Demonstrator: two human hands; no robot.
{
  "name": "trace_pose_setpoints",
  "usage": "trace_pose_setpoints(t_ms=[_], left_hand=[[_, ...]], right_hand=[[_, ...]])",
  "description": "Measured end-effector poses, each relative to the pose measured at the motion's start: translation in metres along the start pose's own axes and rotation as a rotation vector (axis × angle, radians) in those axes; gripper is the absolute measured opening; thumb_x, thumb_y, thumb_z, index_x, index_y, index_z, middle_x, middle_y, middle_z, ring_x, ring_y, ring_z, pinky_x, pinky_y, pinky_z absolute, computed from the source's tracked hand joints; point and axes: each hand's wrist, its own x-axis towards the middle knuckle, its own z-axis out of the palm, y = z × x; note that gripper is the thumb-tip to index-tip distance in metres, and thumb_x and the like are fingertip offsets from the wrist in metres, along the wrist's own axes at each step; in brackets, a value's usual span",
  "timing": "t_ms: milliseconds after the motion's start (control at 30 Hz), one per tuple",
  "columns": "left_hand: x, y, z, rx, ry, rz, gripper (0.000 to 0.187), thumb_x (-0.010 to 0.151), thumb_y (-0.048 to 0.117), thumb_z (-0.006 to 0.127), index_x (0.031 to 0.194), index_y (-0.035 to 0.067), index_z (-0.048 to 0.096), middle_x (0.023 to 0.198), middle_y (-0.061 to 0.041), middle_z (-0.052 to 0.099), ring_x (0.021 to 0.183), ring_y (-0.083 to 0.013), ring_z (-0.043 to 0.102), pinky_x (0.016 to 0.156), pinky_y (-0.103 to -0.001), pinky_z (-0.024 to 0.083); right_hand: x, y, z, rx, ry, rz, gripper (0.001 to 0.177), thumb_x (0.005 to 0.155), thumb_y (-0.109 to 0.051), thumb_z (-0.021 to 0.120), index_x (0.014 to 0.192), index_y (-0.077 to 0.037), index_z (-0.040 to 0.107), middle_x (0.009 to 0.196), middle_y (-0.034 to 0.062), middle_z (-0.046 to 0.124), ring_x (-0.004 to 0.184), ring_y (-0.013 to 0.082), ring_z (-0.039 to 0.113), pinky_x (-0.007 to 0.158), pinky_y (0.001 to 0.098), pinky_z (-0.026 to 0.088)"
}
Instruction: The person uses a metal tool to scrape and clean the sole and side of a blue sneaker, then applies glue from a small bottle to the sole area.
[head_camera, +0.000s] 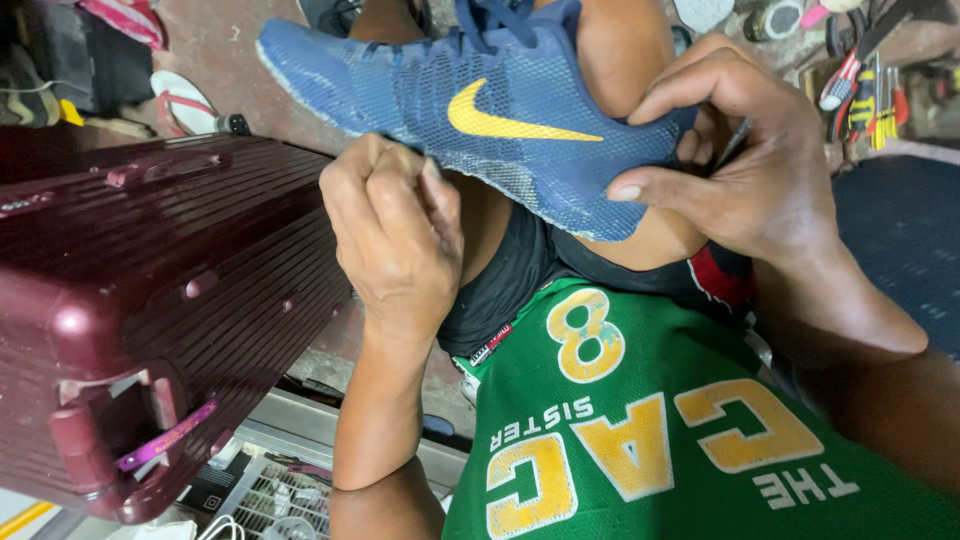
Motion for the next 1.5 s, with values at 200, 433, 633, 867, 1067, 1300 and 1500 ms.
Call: trace_pose_setpoints(t_ms=[200,433,633,867,1067,1300,1500], left_hand=[[-0.008,-0.003,0.016,-0.022,0.141,0.054,0.019,0.096,-0.017,0.066,0.107,-0.006,0.055,0.109,-0.02,0.062,0.095,-0.0348,0.065,0.081,-0.041,0.057],[-0.019,0.006,0.026,-0.362,0.261,-0.149,0.023,0.103,-0.011,0.064,0.111,-0.001,0.045,0.109,-0.016,0.065,0.099,-0.0281,0.067,0.082,-0.032,0.059],[-0.023,0.011,0.028,-0.476,0.226,-0.312,0.015,0.107,-0.007,0.055,0.111,0.002,0.044,0.105,-0.013,0.062,0.093,-0.0223,0.063,0.088,-0.029,0.055],[-0.024,0.001,0.019,-0.766,0.103,-0.384,0.012,0.111,-0.005,0.055,0.106,0.003,0.047,0.107,-0.014,0.061,0.09,-0.015,0.06,0.086,-0.025,0.053],[-0.021,-0.011,0.009,-0.744,0.129,-0.356,0.007,0.113,-0.004,0.056,0.113,0.0,0.051,0.11,-0.01,0.06,0.094,-0.0137,0.059,0.091,-0.024,0.052],[-0.011,-0.014,-0.001,-0.627,0.029,-0.375,0.024,0.103,0.001,0.08,0.119,0.002,0.062,0.103,-0.009,0.062,0.089,-0.0148,0.067,0.08,-0.024,0.059],[-0.006,-0.003,-0.015,-0.13,0.071,-0.109,0.024,0.103,0.003,0.083,0.118,0.002,0.065,0.11,-0.009,0.067,0.094,-0.0275,0.063,0.083,-0.035,0.052]], right_hand=[[0.003,0.0,-0.001,-0.024,-0.022,0.004,0.045,0.072,-0.021,0.096,0.103,-0.008,0.067,0.101,-0.0048,0.058,0.069,0.0,0.045,0.063,0.0155,0.039],[0.003,0.003,0.001,0.011,-0.017,0.005,0.045,0.071,-0.02,0.097,0.102,-0.008,0.066,0.101,-0.005,0.058,0.07,-0.0005,0.044,0.063,0.0142,0.039],[0.002,0.005,0.001,0.079,-0.018,0.031,0.044,0.075,-0.017,0.095,0.106,-0.006,0.066,0.099,-0.004,0.057,0.071,-0.0008,0.045,0.063,0.0146,0.037],[0.003,0.007,0.0,0.188,-0.044,0.034,0.041,0.081,-0.008,0.091,0.11,-0.005,0.062,0.103,-0.0031,0.056,0.08,-0.0002,0.05,0.067,0.016,0.04],[-0.005,0.006,0.005,0.27,-0.1,0.049,0.039,0.08,-0.002,0.086,0.109,-0.005,0.06,0.106,-0.0012,0.058,0.089,0.0038,0.054,0.075,0.0181,0.044],[-0.008,0.009,0.009,0.246,-0.105,0.05,0.036,0.086,0.01,0.083,0.11,-0.002,0.059,0.11,0.0032,0.058,0.093,0.007,0.054,0.08,0.02,0.045],[-0.007,-0.001,0.013,0.285,-0.077,0.1,0.039,0.085,0.012,0.081,0.113,-0.002,0.059,0.111,0.0033,0.057,0.093,0.0055,0.057,0.076,0.018,0.049]])
